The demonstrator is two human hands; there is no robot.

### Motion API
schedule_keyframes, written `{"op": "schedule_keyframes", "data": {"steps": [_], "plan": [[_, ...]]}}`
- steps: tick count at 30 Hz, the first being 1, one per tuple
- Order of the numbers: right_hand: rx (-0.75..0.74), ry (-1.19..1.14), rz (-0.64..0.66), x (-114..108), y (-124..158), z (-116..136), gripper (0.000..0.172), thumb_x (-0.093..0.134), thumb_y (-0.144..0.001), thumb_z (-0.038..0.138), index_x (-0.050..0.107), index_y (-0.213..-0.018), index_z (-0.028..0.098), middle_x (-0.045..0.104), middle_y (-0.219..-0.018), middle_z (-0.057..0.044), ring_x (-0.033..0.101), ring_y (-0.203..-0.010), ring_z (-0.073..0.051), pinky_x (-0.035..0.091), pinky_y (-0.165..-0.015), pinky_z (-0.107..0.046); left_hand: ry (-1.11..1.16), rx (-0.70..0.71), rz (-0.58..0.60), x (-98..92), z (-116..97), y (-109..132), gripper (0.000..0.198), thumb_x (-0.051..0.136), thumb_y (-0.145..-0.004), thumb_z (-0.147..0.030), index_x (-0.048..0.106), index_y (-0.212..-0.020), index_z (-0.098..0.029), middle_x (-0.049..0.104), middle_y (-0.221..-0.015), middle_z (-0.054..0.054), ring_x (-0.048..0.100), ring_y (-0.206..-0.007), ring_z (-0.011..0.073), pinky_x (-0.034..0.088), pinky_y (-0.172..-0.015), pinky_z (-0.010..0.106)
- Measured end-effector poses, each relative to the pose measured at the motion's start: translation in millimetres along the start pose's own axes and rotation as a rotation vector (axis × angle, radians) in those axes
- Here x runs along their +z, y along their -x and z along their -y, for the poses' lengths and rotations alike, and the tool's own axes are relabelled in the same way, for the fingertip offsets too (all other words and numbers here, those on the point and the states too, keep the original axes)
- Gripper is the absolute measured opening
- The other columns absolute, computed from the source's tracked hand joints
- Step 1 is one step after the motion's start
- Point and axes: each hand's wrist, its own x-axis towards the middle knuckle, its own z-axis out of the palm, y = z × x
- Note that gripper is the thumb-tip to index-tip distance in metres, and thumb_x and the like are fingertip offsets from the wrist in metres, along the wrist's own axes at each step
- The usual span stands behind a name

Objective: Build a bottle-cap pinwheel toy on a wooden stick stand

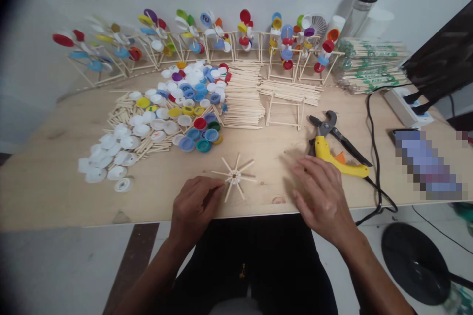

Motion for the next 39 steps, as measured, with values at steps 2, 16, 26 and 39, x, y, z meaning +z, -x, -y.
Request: {"op": "schedule_keyframes", "data": {"steps": [2,16,26,39], "plan": [[-0.031,-0.039,0.010,6.9,-3.1,6.6,0.043,0.062,-0.082,0.019,0.055,-0.124,0.015,0.060,-0.122,-0.016,0.051,-0.120,-0.034,0.042,-0.095,-0.054,0.001,-0.010,0.003,0.5,-0.2,0.1,0.009,0.054,-0.087,-0.013,0.061,-0.084,-0.018,0.068,-0.077,0.003,0.060,-0.074,0.0164,0.047,-0.070,0.030],[-0.096,-0.206,0.080,39.1,-33.9,52.6,0.035,0.054,-0.086,0.014,0.058,-0.120,0.014,0.062,-0.122,-0.013,0.047,-0.124,-0.030,0.040,-0.101,-0.052,-0.033,-0.013,0.024,2.2,0.5,2.0,0.010,0.052,-0.088,-0.015,0.061,-0.084,-0.018,0.068,-0.076,0.004,0.059,-0.074,0.0175,0.045,-0.070,0.032],[-0.036,-0.186,0.060,48.6,-37.5,56.8,0.031,0.054,-0.087,0.015,0.060,-0.117,0.015,0.067,-0.110,-0.011,0.054,-0.111,-0.027,0.039,-0.099,-0.049,-0.039,-0.017,0.023,5.4,1.9,2.2,0.013,0.051,-0.089,-0.016,0.062,-0.081,-0.018,0.067,-0.074,0.003,0.057,-0.072,0.0179,0.043,-0.069,0.032],[0.010,-0.196,0.070,45.9,-38.4,59.7,0.026,0.053,-0.088,0.013,0.061,-0.112,0.017,0.069,-0.097,-0.008,0.057,-0.100,-0.024,0.039,-0.096,-0.047,-0.025,-0.016,-0.015,1.4,-1.6,-0.2,0.012,0.052,-0.088,-0.015,0.063,-0.088,-0.018,0.068,-0.082,0.005,0.059,-0.080,0.0186,0.048,-0.074,0.033]]}}
